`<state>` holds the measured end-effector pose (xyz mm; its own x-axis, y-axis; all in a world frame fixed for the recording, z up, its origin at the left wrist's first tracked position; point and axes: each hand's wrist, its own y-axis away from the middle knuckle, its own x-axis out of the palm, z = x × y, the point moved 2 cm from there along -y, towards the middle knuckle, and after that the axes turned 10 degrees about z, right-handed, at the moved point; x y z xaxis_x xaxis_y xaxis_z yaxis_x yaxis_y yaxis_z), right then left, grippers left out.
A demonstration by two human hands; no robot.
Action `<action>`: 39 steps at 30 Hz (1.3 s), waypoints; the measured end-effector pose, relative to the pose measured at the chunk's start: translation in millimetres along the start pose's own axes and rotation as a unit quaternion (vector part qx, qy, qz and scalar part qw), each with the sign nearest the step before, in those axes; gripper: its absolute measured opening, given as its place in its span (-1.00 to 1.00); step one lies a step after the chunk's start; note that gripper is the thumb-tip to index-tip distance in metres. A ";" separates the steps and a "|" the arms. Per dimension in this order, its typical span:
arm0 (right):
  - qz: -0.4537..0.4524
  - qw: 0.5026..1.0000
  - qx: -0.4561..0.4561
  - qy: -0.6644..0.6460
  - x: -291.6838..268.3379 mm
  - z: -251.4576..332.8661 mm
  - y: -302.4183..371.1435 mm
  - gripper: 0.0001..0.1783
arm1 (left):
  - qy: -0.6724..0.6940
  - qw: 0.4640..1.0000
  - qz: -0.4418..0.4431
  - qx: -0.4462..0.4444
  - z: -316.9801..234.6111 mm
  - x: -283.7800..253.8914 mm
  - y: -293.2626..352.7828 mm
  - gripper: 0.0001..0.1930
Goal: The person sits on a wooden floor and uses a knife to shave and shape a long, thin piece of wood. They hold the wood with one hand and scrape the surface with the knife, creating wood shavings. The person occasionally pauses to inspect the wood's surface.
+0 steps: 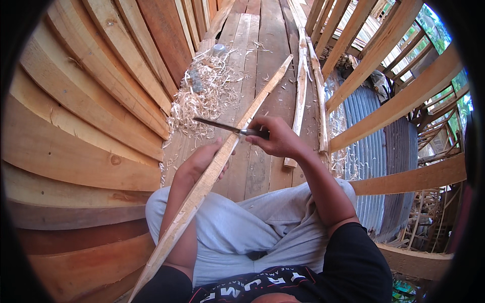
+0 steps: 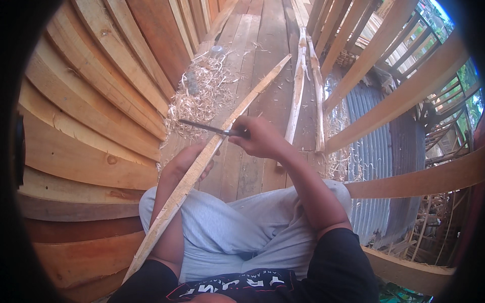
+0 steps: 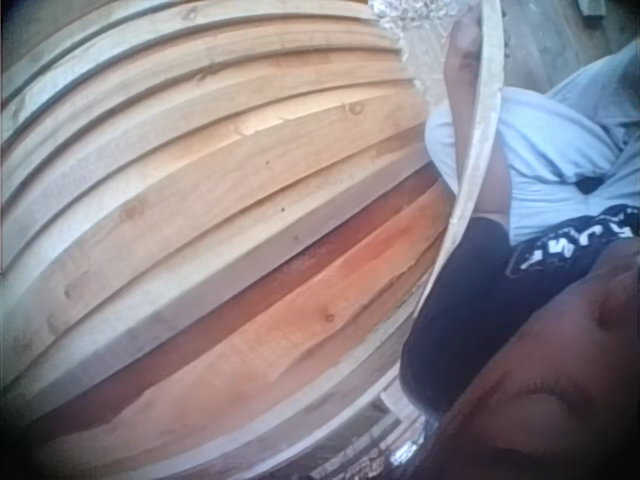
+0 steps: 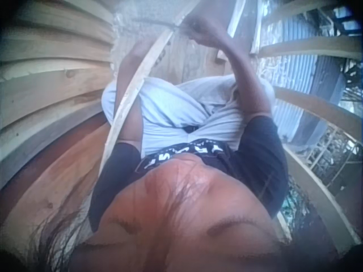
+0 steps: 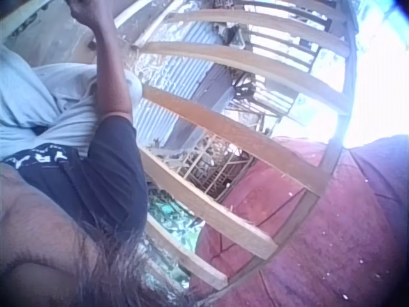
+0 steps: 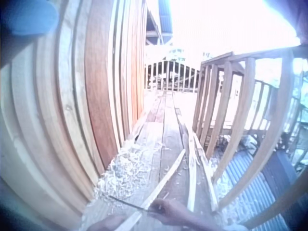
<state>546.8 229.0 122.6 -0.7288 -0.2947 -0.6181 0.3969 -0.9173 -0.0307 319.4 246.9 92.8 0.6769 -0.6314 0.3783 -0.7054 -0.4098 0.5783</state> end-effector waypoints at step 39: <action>-0.186 0.936 0.139 0.264 39.2 1.2 -12.2 -0.42 | 0.070 0.997 0.039 -0.008 3.7 -4.1 3.8 -0.56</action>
<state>512.8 228.3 99.7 -0.3802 0.1653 -0.9100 -0.0445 -0.9860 -0.1606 313.2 245.5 90.8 0.6439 -0.5629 0.5183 -0.7540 -0.3516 0.5548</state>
